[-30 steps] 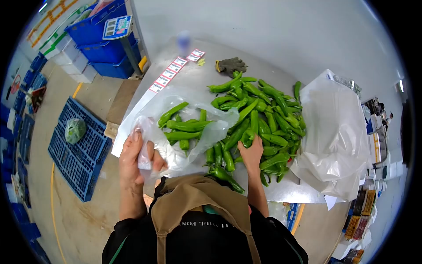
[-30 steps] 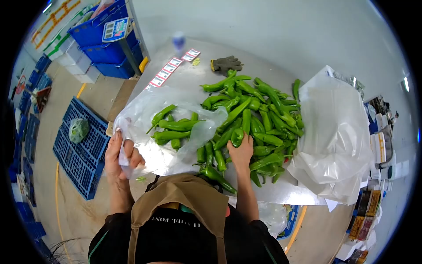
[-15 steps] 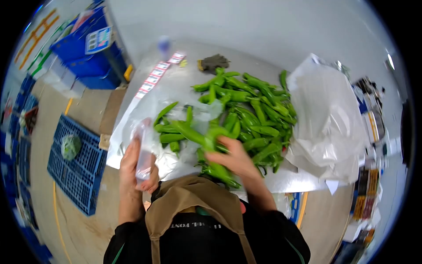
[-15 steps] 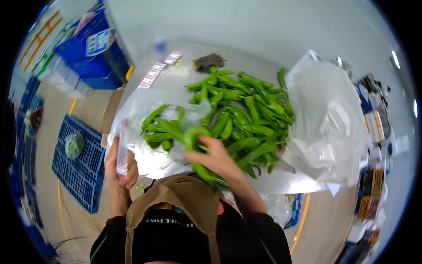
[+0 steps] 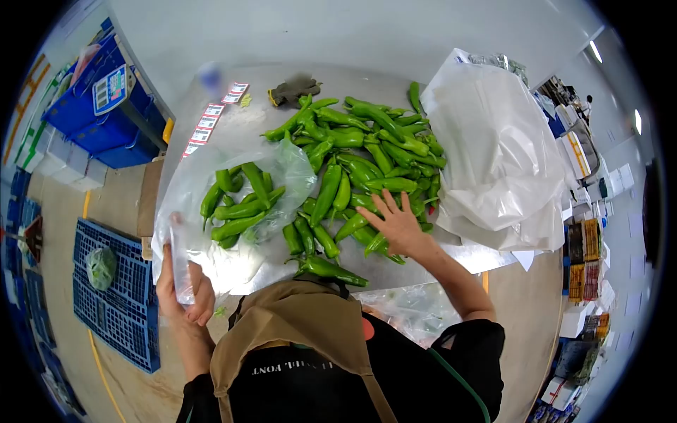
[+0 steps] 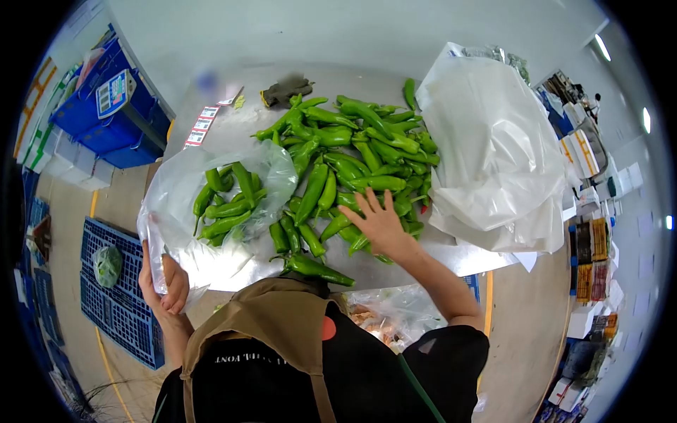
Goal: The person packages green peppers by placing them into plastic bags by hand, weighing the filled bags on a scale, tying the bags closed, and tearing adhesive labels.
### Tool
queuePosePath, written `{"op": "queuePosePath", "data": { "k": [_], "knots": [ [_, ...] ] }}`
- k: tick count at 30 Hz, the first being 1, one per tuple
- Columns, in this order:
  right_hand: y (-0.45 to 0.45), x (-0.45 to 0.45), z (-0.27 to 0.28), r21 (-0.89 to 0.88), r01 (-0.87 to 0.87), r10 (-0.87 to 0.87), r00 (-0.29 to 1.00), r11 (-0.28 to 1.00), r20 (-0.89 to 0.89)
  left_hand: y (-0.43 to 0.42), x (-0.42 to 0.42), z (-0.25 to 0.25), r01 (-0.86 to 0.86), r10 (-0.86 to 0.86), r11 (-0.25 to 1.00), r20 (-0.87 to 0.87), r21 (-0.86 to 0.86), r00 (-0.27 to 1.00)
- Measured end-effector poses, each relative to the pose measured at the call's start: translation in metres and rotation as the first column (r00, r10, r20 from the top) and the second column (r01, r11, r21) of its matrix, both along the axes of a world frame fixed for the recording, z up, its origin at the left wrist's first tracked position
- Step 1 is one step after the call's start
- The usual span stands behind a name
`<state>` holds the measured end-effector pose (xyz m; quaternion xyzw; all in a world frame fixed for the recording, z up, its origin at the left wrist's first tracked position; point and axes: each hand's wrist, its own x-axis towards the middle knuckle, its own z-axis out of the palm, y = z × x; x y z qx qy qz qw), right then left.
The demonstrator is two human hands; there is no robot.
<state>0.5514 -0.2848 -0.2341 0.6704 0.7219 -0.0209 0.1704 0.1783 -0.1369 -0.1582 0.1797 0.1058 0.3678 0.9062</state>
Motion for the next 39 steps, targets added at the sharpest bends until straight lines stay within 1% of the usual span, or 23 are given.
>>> {"op": "queuePosePath", "data": {
  "k": [3,5,6,9,11,14,17,20,22,23,24,25,26,27,28,29,30,32,33,34,35,37,39],
  "knots": [
    [0.004,0.036,-0.037,0.125,-0.128,0.143,0.983,0.984,-0.112,-0.002,0.012,0.008,0.004,-0.004,1.0,0.018,-0.031,1.0],
    [0.017,0.039,-0.037,0.017,-0.155,0.155,0.979,0.988,-0.135,-0.005,0.021,0.022,-0.038,0.044,0.995,0.065,-0.09,0.997],
    [0.023,0.039,-0.037,-0.034,-0.173,0.167,0.976,0.984,-0.143,0.0,0.014,0.018,0.018,-0.017,0.999,0.032,-0.044,0.999],
    [0.027,0.042,-0.041,0.028,-0.154,0.156,0.964,0.988,-0.214,0.001,0.013,0.022,-0.037,0.037,0.999,-0.013,0.006,0.999],
    [0.032,0.042,-0.026,0.057,-0.16,0.168,0.968,0.985,-0.189,0.006,0.003,0.011,0.022,-0.022,0.999,0.002,0.048,1.0],
    [0.043,0.03,0.013,0.163,-0.105,0.15,0.946,0.981,-0.289,0.003,0.005,0.014,-0.009,0.009,1.0,0.004,-0.001,1.0],
    [0.053,0.003,0.052,0.142,-0.059,0.116,0.891,0.988,-0.439,0.0,0.009,0.021,-0.001,0.002,0.999,-0.027,0.034,1.0],
    [0.074,-0.008,0.054,0.116,0.003,0.08,0.713,0.993,-0.697,0.0,0.009,0.017,0.01,-0.008,0.998,-0.032,0.056,0.999],
    [0.092,-0.028,0.048,-0.011,0.174,-0.083,0.417,0.985,-0.905,-0.003,0.01,0.017,0.013,-0.011,0.999,-0.052,0.034,0.999],
    [0.103,-0.047,0.065,-0.25,0.228,-0.299,0.214,0.941,-0.93,-0.006,0.011,0.018,0.012,-0.012,1.0,-0.072,0.003,0.997],
    [0.117,-0.058,0.046,-0.26,0.259,-0.297,0.115,0.93,-0.948,-0.008,0.015,0.019,0.011,-0.012,1.0,-0.053,-0.003,0.999],
    [0.134,-0.075,0.036,-0.338,0.328,-0.387,0.094,0.882,-0.917,-0.011,0.017,0.02,0.021,-0.021,1.0,-0.043,-0.007,0.999],
    [0.152,-0.091,0.006,-0.36,0.382,-0.348,-0.103,0.851,-0.932,-0.012,0.02,0.019,0.04,-0.04,0.999,-0.021,0.003,0.999],
    [0.16,-0.114,-0.004,-0.348,0.405,-0.223,-0.325,0.846,-0.919,-0.013,0.022,0.019,0.056,-0.056,0.998,0.001,0.015,0.998],
    [0.171,-0.125,-0.015,-0.435,0.406,-0.328,-0.307,0.804,-0.893,-0.017,0.025,0.02,-0.009,0.009,1.0,0.004,-0.023,1.0],
    [0.165,-0.145,-0.008,-0.393,0.439,-0.211,-0.407,0.808,-0.889,-0.015,0.025,0.02,-0.01,0.009,1.0,0.03,0.023,1.0],
    [0.161,-0.158,-0.023,-0.343,0.441,-0.171,-0.384,0.829,-0.907,-0.013,0.023,0.017,-0.027,0.027,1.0,0.028,0.013,0.999],
    [0.128,-0.155,-0.022,0.014,0.456,0.03,-0.029,0.89,-0.999,-0.009,0.014,0.013,-0.063,0.061,0.997,0.045,0.035,0.997],
    [0.111,-0.151,-0.022,0.189,0.408,0.138,0.151,0.893,-0.979,-0.007,0.012,0.011,-0.079,0.074,0.995,0.068,0.067,0.995],
    [0.092,-0.143,-0.028,0.317,0.478,0.142,0.367,0.819,-0.919,-0.006,0.011,0.009,-0.112,0.106,0.992,0.089,0.065,0.99],
    [0.072,-0.131,-0.033,0.451,0.506,0.112,0.565,0.735,-0.817,-0.002,0.007,0.003,-0.101,0.093,0.994,0.13,0.051,0.987],
    [0.03,-0.095,-0.013,0.497,0.502,-0.165,0.802,0.708,-0.574,0.003,0.003,-0.006,-0.069,0.056,0.995,0.174,0.068,0.983],
    [-0.007,-0.063,-0.035,0.469,0.644,-0.445,0.761,0.604,-0.472,0.005,0.007,-0.008,-0.043,0.039,0.999,0.166,0.018,0.985]
  ]
}}
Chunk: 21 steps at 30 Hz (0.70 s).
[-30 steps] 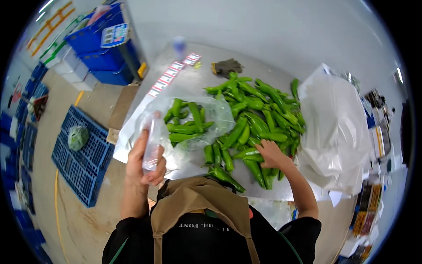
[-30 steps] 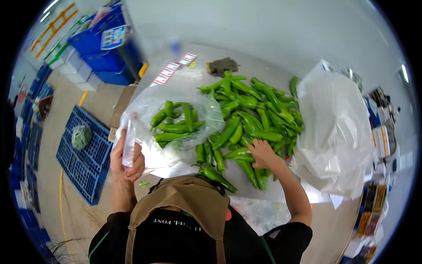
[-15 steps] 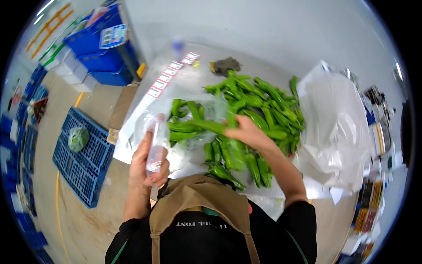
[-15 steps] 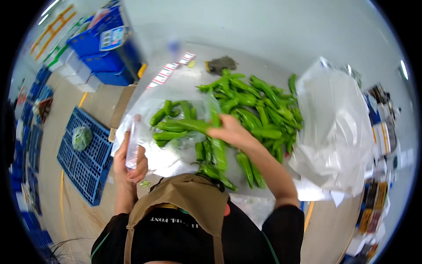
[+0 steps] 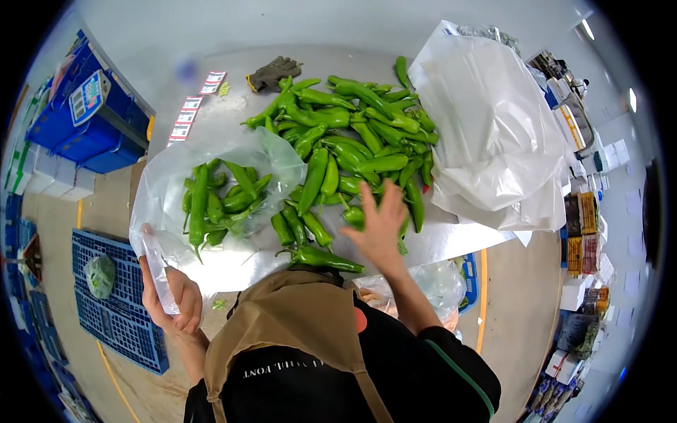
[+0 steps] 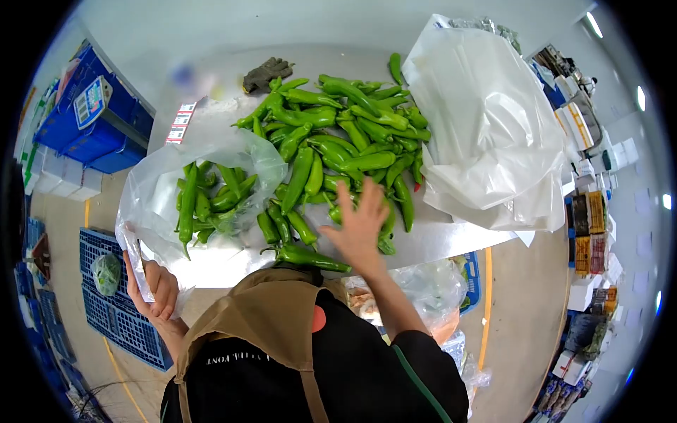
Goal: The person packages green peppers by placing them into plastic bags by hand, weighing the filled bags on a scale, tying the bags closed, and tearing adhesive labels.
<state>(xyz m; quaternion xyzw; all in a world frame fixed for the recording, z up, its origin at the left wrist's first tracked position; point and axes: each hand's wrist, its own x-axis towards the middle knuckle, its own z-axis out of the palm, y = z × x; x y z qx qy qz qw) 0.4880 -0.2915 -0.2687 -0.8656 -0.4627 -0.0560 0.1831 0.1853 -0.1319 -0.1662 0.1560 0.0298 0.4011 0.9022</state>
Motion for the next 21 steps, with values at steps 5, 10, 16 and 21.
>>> {"op": "queuePosePath", "data": {
  "k": [5,10,16,21],
  "knots": [
    [-0.039,0.011,-0.037,-0.34,0.257,-0.303,0.949,0.905,-0.091,0.002,0.014,-0.003,0.052,-0.063,0.995,-0.123,-0.09,0.99],
    [-0.031,0.019,-0.053,-0.331,0.395,-0.454,0.883,0.857,-0.119,0.002,0.022,-0.005,0.06,-0.064,0.998,-0.142,-0.029,0.988],
    [-0.03,0.024,-0.077,-0.17,0.416,-0.41,0.909,0.893,0.072,-0.002,0.023,-0.006,0.07,-0.075,0.997,-0.146,-0.041,0.986],
    [-0.053,0.015,-0.062,-0.098,0.267,-0.274,0.96,0.959,-0.063,-0.002,0.021,0.0,0.046,-0.063,0.995,-0.201,-0.089,0.978]
  ]
}}
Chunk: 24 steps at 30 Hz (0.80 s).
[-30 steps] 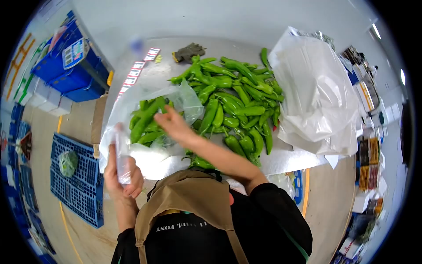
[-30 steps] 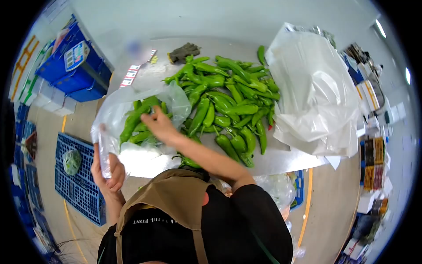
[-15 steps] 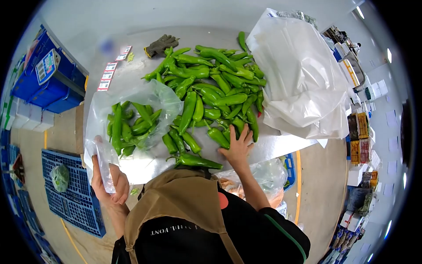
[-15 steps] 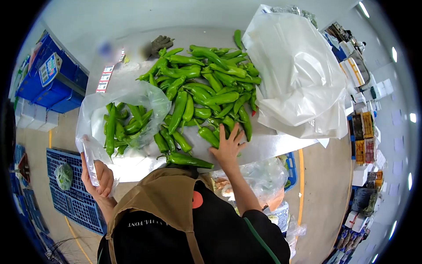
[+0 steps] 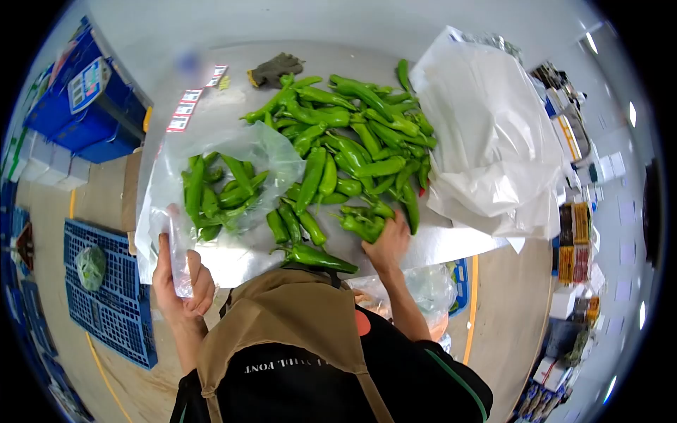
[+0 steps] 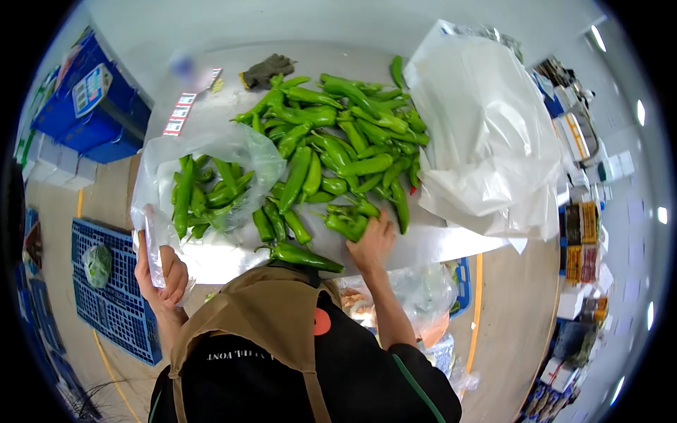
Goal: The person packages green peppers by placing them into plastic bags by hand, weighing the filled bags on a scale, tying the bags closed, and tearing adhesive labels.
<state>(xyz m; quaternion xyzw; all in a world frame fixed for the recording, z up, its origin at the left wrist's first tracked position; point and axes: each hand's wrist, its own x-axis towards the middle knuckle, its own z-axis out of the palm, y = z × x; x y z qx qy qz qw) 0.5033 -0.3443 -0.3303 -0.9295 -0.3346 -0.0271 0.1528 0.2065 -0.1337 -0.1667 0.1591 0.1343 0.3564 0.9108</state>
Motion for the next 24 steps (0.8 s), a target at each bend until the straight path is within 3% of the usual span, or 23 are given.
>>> {"op": "queuePosePath", "data": {
  "k": [3,5,6,7,9,11,13,15,17,19,20,21,24],
  "knots": [
    [0.002,0.0,0.041,0.284,-0.057,0.091,0.99,0.957,-0.107,0.002,-0.005,0.01,-0.013,0.007,0.996,-0.07,-0.094,0.998],
    [0.016,-0.005,0.073,0.587,0.019,0.306,0.839,0.809,-0.449,0.007,-0.008,0.009,0.072,-0.072,0.997,0.034,-0.019,0.997],
    [0.023,0.001,0.089,0.555,-0.066,0.408,0.751,0.829,-0.519,0.009,-0.008,0.012,0.092,-0.092,0.996,0.06,0.012,0.994],
    [0.039,-0.002,0.111,0.613,0.022,0.529,0.483,0.79,-0.698,0.008,-0.005,0.018,0.073,-0.073,0.997,0.045,0.017,0.996],
    [0.077,-0.004,0.134,0.648,-0.105,0.653,0.225,0.754,-0.723,0.01,-0.005,0.026,0.086,-0.087,0.99,0.0,0.112,0.996],
    [0.124,-0.016,0.145,0.61,-0.387,0.697,0.135,0.691,-0.704,0.009,-0.006,0.031,0.108,-0.109,0.983,-0.006,0.146,0.994],
    [0.176,-0.038,0.138,0.601,-0.585,0.732,-0.017,0.545,-0.681,0.004,-0.009,0.037,0.118,-0.104,0.98,-0.092,0.159,0.99],
    [0.227,-0.061,0.131,0.386,-0.779,0.521,-0.09,0.494,-0.849,-0.001,-0.013,0.038,0.139,-0.123,0.976,-0.102,0.166,0.987],
    [0.271,-0.084,0.124,0.035,-0.721,0.229,0.173,0.693,-0.958,-0.007,-0.017,0.036,0.109,-0.096,0.979,-0.082,0.17,0.992],
    [0.281,-0.101,0.121,0.373,-0.343,0.284,-0.283,0.862,-0.916,-0.011,-0.023,0.031,0.057,-0.056,0.997,-0.029,0.048,0.998],
    [0.29,-0.11,0.096,0.453,-0.204,0.351,-0.394,0.868,-0.849,-0.008,-0.027,0.027,0.017,-0.016,0.997,0.01,-0.07,1.0],
    [0.294,-0.114,0.07,0.511,-0.056,0.426,-0.48,0.857,-0.767,-0.004,-0.029,0.024,-0.03,0.034,0.996,0.059,-0.083,0.998],
    [0.238,-0.102,0.104,0.661,-0.218,0.577,-0.345,0.718,-0.74,0.01,-0.042,0.008,-0.133,0.131,0.991,0.204,-0.002,0.97]
  ]
}}
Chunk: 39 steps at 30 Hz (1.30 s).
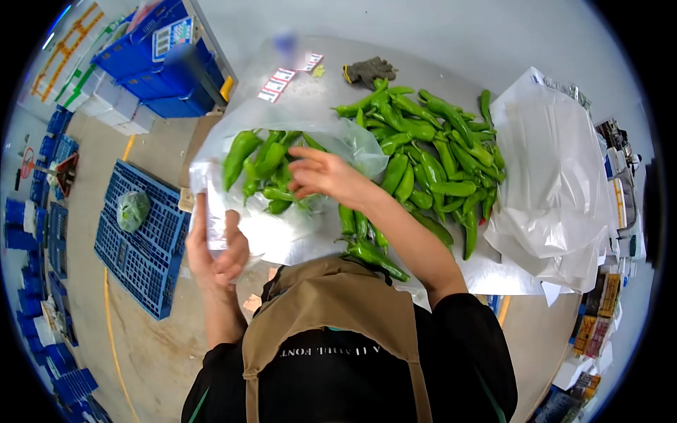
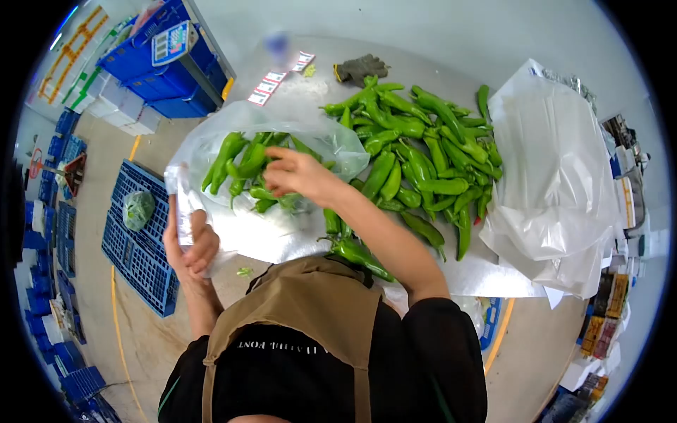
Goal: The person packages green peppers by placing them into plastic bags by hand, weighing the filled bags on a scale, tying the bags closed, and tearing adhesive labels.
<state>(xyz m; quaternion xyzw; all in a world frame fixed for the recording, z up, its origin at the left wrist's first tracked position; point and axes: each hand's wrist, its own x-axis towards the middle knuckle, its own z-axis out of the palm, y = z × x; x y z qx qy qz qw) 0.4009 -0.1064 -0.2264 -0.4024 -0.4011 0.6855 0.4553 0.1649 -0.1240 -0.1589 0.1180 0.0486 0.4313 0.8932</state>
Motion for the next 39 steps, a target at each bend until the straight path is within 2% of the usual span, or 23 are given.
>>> {"op": "queuePosePath", "data": {
  "k": [1,3,4,5,6,8,11,12,15,19,20,24,25,26,27,29,31,32,35,37,38,39],
  "knots": [
    [-0.019,0.012,0.001,0.101,-0.039,0.032,0.997,0.994,0.074,0.005,-0.006,-0.008,-0.004,0.004,1.0,0.03,0.021,1.0],
    [-0.06,0.041,-0.026,-0.025,-0.032,0.041,0.861,0.999,0.507,0.013,-0.01,-0.013,0.039,-0.043,0.998,0.079,0.05,0.996],
    [-0.085,0.045,-0.041,0.083,0.064,-0.104,0.696,0.994,0.71,0.013,-0.009,-0.013,0.026,-0.029,0.999,0.063,0.037,0.998],
    [-0.106,0.044,-0.054,0.213,0.127,-0.248,0.473,0.969,0.845,0.014,-0.007,-0.015,0.035,-0.036,0.999,0.059,0.026,0.998],
    [-0.119,0.037,-0.061,0.161,0.136,-0.197,0.322,0.978,0.926,0.015,-0.003,-0.016,0.044,-0.045,0.999,0.054,0.016,0.998],
    [-0.133,0.023,-0.071,0.064,0.183,-0.065,0.003,0.981,0.998,0.013,0.014,-0.007,0.006,-0.007,1.0,0.043,0.023,0.999],
    [-0.115,0.002,-0.091,0.035,0.252,-0.025,-0.041,0.967,0.999,0.017,0.024,-0.011,0.142,-0.142,0.989,0.007,-0.029,0.99],
    [-0.102,-0.002,-0.105,0.032,0.298,-0.032,-0.004,0.954,0.999,0.015,0.028,-0.007,0.141,-0.142,0.989,-0.005,-0.045,0.99],
    [-0.074,-0.017,-0.119,0.059,0.266,-0.018,-0.153,0.962,0.988,0.014,0.028,-0.006,0.167,-0.168,0.985,-0.021,-0.054,0.986],
    [-0.065,-0.014,-0.114,-0.04,0.235,0.053,-0.053,0.971,0.997,0.019,0.015,-0.006,0.169,-0.173,0.985,-0.092,-0.046,0.981],
    [-0.066,-0.011,-0.115,-0.011,0.234,0.026,-0.058,0.972,0.998,0.019,0.012,-0.005,0.157,-0.16,0.987,-0.088,-0.039,0.983],
    [-0.086,0.012,-0.098,0.084,0.168,-0.103,0.108,0.982,0.989,0.022,0.001,-0.002,0.076,-0.08,0.996,-0.089,-0.041,0.993],
    [-0.092,0.019,-0.092,0.101,0.164,-0.133,0.203,0.981,0.97,0.023,0.0,-0.001,0.056,-0.061,0.997,-0.09,-0.055,0.994],
    [-0.097,0.027,-0.086,0.117,0.16,-0.161,0.296,0.98,0.942,0.025,0.003,-0.004,0.059,-0.059,0.998,0.048,0.005,0.997],
    [-0.1,0.034,-0.081,0.132,0.158,-0.184,0.387,0.979,0.904,0.026,0.003,0.001,0.041,-0.04,0.999,0.013,-0.014,0.999],
    [-0.103,0.045,-0.079,0.152,0.157,-0.215,0.555,0.976,0.804,0.026,0.007,0.009,-0.041,0.043,0.997,0.024,-0.064,0.999],
    [-0.104,0.051,-0.086,0.176,0.151,-0.231,0.69,0.973,0.686,0.029,0.009,0.007,-0.032,0.034,0.999,0.077,-0.025,0.996],
    [-0.103,0.052,-0.094,0.178,0.129,-0.215,0.718,0.976,0.662,0.03,0.009,0.006,-0.029,0.029,1.0,0.103,-0.005,0.994],
    [-0.098,0.057,-0.12,0.341,0.143,-0.305,0.818,0.929,0.488,0.031,0.01,0.005,-0.039,0.037,0.999,0.129,0.012,0.991],
    [-0.107,0.055,-0.124,0.153,0.343,-0.362,0.925,0.927,0.119,0.033,0.007,0.0,-0.044,0.039,0.999,0.151,0.031,0.988],
    [-0.106,0.054,-0.126,0.025,0.4,-0.397,0.915,0.916,-0.07,0.035,0.004,-0.001,-0.06,0.054,0.998,0.152,0.035,0.987],
    [-0.102,0.051,-0.123,0.037,0.352,-0.346,0.931,0.935,-0.118,0.035,0.002,0.0,-0.073,0.067,0.997,0.15,0.033,0.986]
  ]
}}
